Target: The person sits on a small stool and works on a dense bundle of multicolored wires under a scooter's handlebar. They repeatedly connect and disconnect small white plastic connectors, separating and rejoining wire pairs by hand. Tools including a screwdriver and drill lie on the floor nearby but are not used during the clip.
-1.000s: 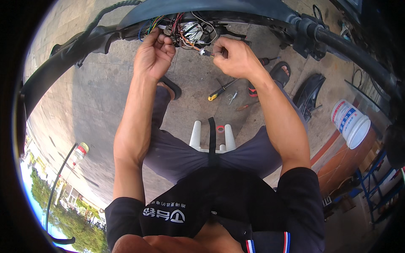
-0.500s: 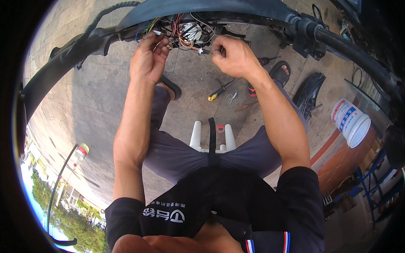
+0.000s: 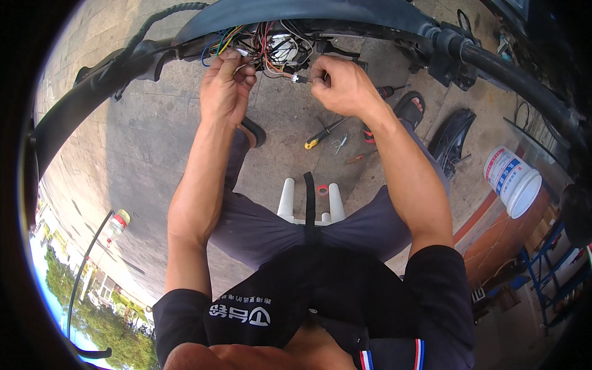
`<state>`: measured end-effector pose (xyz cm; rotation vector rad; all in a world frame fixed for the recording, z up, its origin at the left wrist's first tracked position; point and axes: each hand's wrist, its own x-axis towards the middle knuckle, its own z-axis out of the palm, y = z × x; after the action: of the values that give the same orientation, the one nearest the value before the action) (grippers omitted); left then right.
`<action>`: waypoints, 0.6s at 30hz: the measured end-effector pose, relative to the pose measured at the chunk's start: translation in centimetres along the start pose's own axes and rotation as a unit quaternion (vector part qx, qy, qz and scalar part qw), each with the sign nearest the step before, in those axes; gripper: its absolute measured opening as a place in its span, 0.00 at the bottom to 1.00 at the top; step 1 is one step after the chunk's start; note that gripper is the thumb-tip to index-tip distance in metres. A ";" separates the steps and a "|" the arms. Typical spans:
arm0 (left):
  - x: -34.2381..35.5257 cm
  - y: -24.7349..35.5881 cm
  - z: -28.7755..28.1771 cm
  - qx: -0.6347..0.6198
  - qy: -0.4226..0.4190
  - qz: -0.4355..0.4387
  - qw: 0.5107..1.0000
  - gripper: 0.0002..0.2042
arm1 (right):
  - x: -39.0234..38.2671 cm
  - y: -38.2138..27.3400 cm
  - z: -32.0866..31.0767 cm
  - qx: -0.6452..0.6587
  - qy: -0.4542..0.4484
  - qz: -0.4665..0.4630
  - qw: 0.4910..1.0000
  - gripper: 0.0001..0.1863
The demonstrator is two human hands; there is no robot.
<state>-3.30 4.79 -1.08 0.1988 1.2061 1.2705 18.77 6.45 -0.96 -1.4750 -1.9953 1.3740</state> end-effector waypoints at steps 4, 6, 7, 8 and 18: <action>-0.1 -0.1 0.2 -0.007 -0.003 0.002 1.000 0.04 | 0.1 -0.3 -0.1 0.004 -0.006 0.010 1.000 0.08; -0.1 0.0 0.3 -0.014 -0.004 -0.003 1.000 0.04 | 0.1 -0.4 -0.1 0.005 -0.009 0.016 1.000 0.08; -0.1 0.0 0.3 -0.017 -0.004 -0.004 1.000 0.04 | 0.1 -0.5 -0.2 0.007 -0.011 0.019 1.000 0.08; -0.1 0.0 0.2 -0.023 -0.005 -0.006 1.000 0.04 | 0.0 -0.5 -0.2 0.009 -0.013 0.021 1.000 0.08; 0.3 0.0 0.1 -0.022 -0.002 -0.012 1.000 0.04 | 0.1 -0.2 -0.1 0.006 -0.016 0.020 1.000 0.08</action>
<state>-3.24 5.05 -1.20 0.1540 1.1720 1.2748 18.68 6.56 -0.72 -1.5044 -1.9824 1.4320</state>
